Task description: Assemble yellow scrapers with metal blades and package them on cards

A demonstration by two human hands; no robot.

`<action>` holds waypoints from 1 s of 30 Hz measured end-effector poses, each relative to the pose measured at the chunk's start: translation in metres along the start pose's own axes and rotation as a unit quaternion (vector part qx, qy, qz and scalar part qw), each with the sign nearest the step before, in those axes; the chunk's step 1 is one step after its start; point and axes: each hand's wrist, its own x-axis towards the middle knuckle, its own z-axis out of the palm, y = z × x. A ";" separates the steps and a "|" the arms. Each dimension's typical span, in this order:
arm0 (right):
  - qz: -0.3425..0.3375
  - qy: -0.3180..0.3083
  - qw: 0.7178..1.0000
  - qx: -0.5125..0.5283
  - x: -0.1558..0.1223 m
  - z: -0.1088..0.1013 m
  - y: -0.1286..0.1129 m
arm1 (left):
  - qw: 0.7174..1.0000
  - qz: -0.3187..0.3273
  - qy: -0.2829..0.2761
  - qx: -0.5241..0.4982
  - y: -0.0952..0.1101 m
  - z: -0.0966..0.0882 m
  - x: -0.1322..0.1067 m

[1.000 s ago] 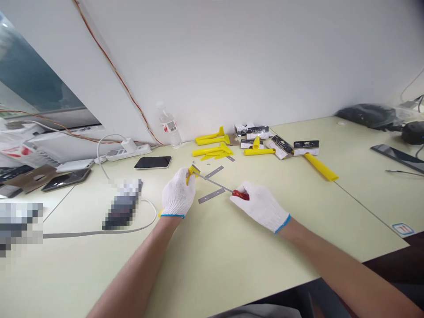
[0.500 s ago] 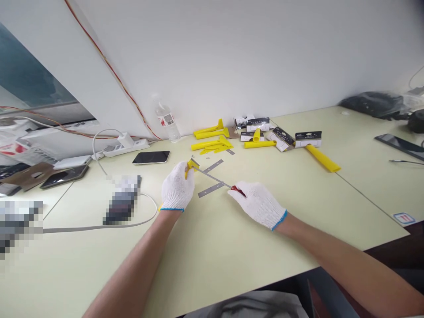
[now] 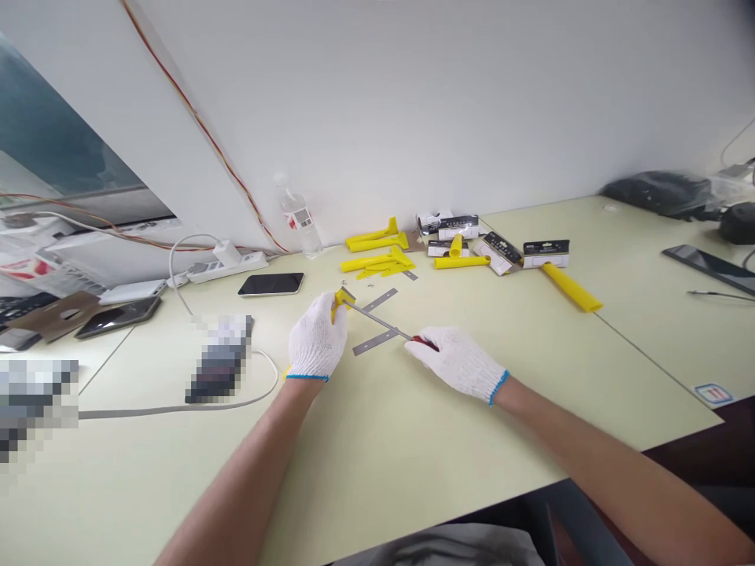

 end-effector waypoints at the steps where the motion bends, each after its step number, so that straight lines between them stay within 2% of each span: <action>1: -0.001 -0.003 1.000 -0.001 0.000 -0.002 0.000 | 1.000 -0.009 -0.003 -0.002 0.000 -0.001 0.000; 5: -0.013 0.014 0.999 -0.034 0.000 -0.020 0.015 | 0.996 -0.036 0.025 -0.072 -0.004 -0.009 0.004; 7: 0.004 0.036 0.996 -0.086 0.000 -0.033 0.033 | 0.989 -0.075 0.047 -0.120 -0.008 -0.018 0.006; 9: 0.035 0.062 0.983 -0.168 0.001 -0.044 0.055 | 0.978 -0.119 0.045 -0.165 -0.012 -0.028 0.008; 12: 0.048 0.072 0.966 -0.245 0.003 -0.056 0.087 | 0.956 -0.157 0.003 -0.248 -0.018 -0.042 0.010; 15: 0.072 0.093 0.953 -0.280 0.005 -0.062 0.105 | 0.926 -0.164 -0.046 -0.336 -0.020 -0.048 0.010; 19: 0.085 0.116 0.926 -0.350 0.008 -0.063 0.100 | 0.866 -0.147 -0.110 -0.465 -0.012 -0.045 0.006; 21: 0.076 0.130 0.913 -0.379 0.011 -0.061 0.089 | 0.854 -0.145 -0.132 -0.482 -0.006 -0.042 0.004; 26: 0.021 0.182 0.919 -0.350 0.021 -0.058 0.063 | 0.856 -0.136 -0.141 -0.479 0.000 -0.042 -0.002; 30: 0.021 0.171 0.931 -0.322 0.029 -0.071 0.065 | 0.881 -0.162 -0.136 -0.424 -0.005 -0.047 -0.004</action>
